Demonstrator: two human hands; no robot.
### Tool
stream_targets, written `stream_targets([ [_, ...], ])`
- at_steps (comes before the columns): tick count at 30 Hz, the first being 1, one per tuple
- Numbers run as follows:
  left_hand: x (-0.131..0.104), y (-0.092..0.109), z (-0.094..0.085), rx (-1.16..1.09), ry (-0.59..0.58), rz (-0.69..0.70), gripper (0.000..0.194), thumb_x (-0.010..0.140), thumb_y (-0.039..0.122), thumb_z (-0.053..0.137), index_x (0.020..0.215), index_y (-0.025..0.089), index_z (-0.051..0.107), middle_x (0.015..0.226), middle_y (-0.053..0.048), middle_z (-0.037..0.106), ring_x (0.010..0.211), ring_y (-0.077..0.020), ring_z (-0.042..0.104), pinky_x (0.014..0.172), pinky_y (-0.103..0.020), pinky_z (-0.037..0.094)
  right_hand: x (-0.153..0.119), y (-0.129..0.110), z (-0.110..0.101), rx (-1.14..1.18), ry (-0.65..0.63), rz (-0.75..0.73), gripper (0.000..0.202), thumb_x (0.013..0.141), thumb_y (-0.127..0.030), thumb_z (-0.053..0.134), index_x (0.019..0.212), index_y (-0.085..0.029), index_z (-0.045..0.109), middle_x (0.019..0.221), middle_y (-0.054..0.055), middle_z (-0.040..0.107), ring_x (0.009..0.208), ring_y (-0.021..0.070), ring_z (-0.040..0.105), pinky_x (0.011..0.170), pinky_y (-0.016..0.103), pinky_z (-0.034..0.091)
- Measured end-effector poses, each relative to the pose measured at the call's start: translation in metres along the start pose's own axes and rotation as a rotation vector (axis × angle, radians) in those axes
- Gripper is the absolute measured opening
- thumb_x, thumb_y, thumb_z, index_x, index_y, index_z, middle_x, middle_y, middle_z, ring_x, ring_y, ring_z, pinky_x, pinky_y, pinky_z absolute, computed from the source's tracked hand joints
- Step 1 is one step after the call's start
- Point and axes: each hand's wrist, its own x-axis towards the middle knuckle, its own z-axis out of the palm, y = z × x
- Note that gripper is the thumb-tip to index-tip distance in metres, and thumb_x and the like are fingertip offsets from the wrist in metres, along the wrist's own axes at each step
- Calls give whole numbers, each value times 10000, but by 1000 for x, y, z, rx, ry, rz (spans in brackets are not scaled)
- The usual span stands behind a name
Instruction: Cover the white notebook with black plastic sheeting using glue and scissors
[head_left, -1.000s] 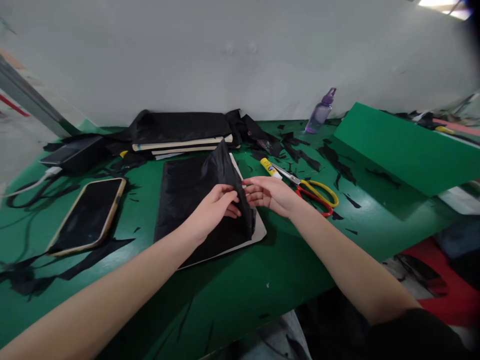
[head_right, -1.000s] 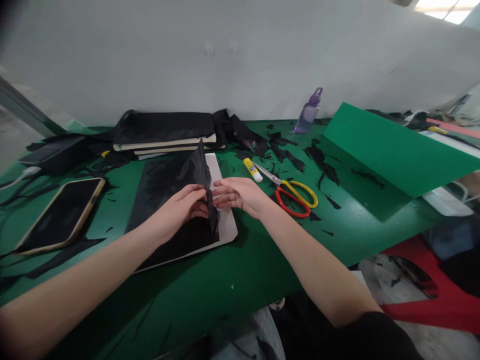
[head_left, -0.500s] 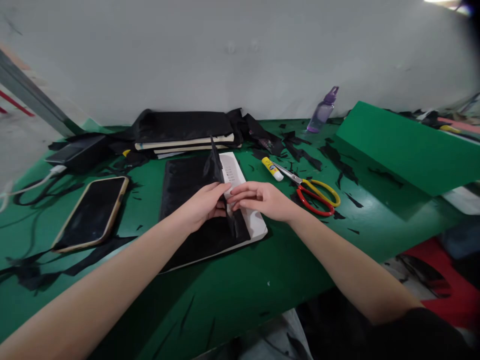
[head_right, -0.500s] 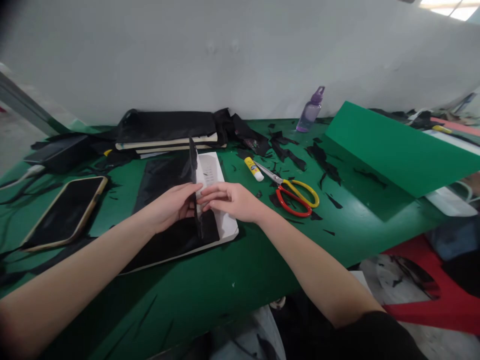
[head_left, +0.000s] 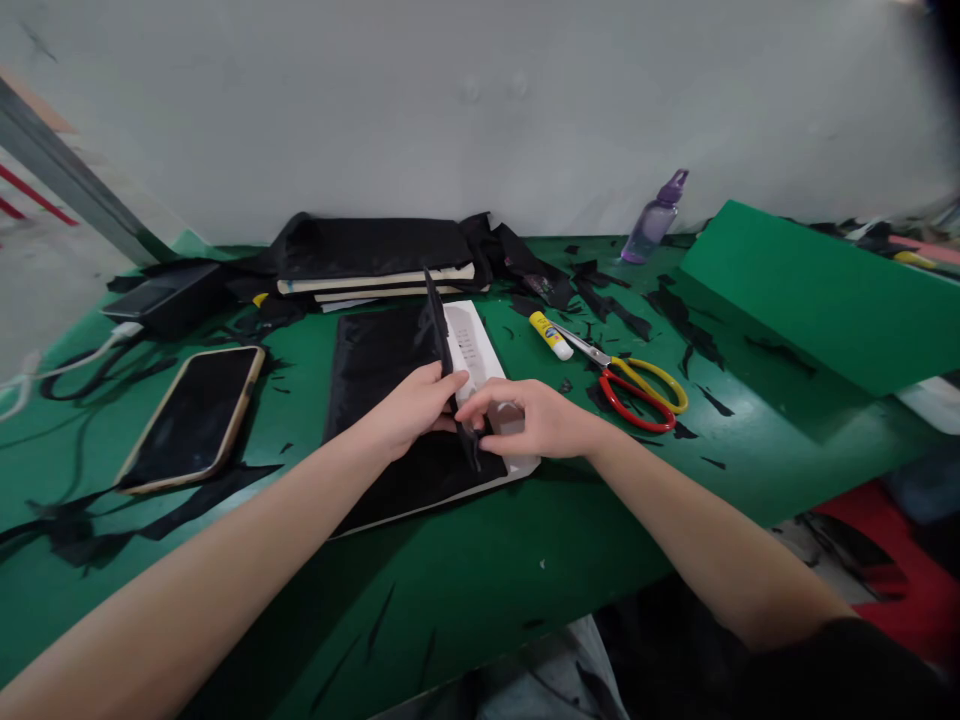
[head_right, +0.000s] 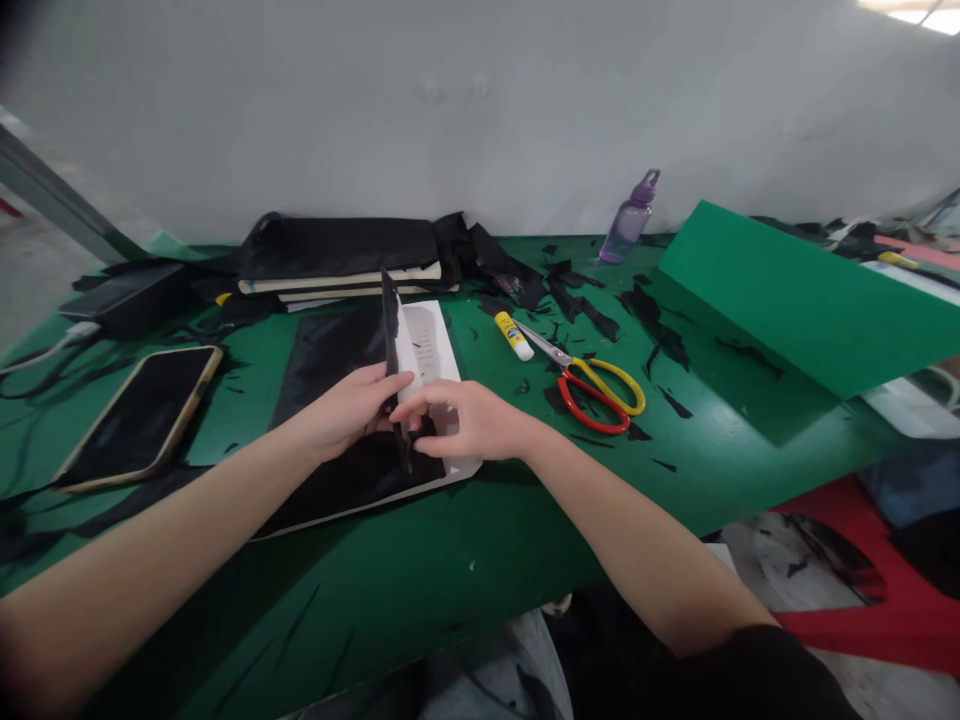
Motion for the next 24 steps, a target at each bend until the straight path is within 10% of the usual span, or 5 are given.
stream_targets([
  [15,-9,8,-1,192,57,65,277,751,320,625,961,156,550,883,-70,645,750,-182,638,619,-302,545,1,-1,1,9,64,-108,48,775,-240,610,781,-198,585,878,17,639,878,148,600,866,325,460],
  [24,-27,3,-19,202,104,57,263,776,302,617,1015,199,578,907,-50,658,742,-150,616,526,-202,468,1,-1,6,-130,94,-166,460,777,-235,609,1218,-216,478,1204,65,562,1104,178,519,964,364,408],
])
